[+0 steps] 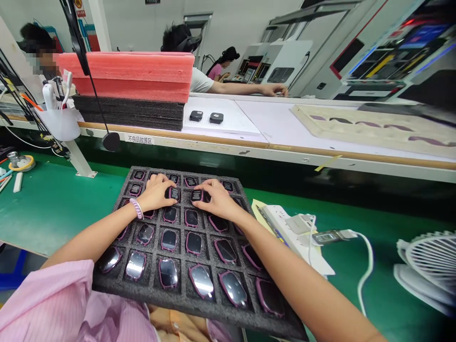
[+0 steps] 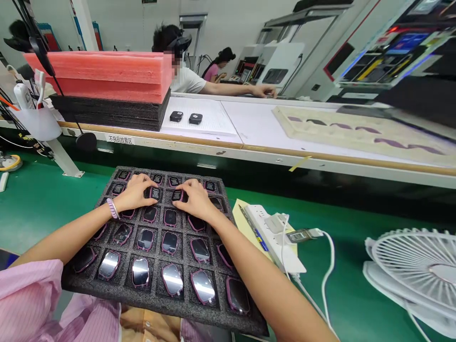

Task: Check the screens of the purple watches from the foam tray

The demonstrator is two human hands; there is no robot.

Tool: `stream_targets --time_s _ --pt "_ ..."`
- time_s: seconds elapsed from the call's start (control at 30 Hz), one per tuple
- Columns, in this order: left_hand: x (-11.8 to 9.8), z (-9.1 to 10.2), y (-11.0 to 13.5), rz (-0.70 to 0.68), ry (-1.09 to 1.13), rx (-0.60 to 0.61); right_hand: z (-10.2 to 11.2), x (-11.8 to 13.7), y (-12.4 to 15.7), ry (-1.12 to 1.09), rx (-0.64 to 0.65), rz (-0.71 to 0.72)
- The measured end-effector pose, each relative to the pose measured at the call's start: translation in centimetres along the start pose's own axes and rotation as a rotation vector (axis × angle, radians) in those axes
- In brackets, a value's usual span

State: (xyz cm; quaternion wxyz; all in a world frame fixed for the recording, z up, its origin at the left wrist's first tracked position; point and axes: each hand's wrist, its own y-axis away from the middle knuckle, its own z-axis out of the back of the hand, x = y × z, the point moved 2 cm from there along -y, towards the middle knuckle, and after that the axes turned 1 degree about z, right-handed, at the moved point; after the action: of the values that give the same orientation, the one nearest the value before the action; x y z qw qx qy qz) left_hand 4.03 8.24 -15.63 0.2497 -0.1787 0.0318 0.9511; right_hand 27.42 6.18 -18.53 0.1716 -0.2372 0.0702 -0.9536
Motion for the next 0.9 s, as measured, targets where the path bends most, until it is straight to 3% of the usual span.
stream_targets --time_s 0.13,0.27,0.33,0.47,0.63,0.73,0.9 --pt "-0.7 -0.2 -0.6 0.013 -0.081 0.008 -0.6 0.9 0.2 0.126 -0.016 -0.026" --pt "-2.5 1.0 -0.9 -0.048 -0.155 -0.025 2.9 0.4 0.9 0.303 -0.093 -0.078" --pt "-4.6 0.7 -1.7 -0.110 -0.155 0.006 4.7 -0.9 1.5 0.387 -0.056 -0.173" --pt "-9.2 -2.0 -4.0 -0.171 -0.108 0.039 5.8 -3.5 3.1 0.509 0.061 -0.384" --pt "-12.1 -5.1 -6.0 -0.126 0.040 0.005 3.8 -4.5 5.0 0.399 0.030 -0.346" --pt "-11.9 -4.4 -6.1 -0.146 0.214 0.037 3.4 -4.8 5.5 0.248 -0.017 -0.329" --pt "-9.5 -0.2 -4.1 -0.171 0.633 0.127 3.8 -3.9 4.8 -0.045 -0.108 -0.285"
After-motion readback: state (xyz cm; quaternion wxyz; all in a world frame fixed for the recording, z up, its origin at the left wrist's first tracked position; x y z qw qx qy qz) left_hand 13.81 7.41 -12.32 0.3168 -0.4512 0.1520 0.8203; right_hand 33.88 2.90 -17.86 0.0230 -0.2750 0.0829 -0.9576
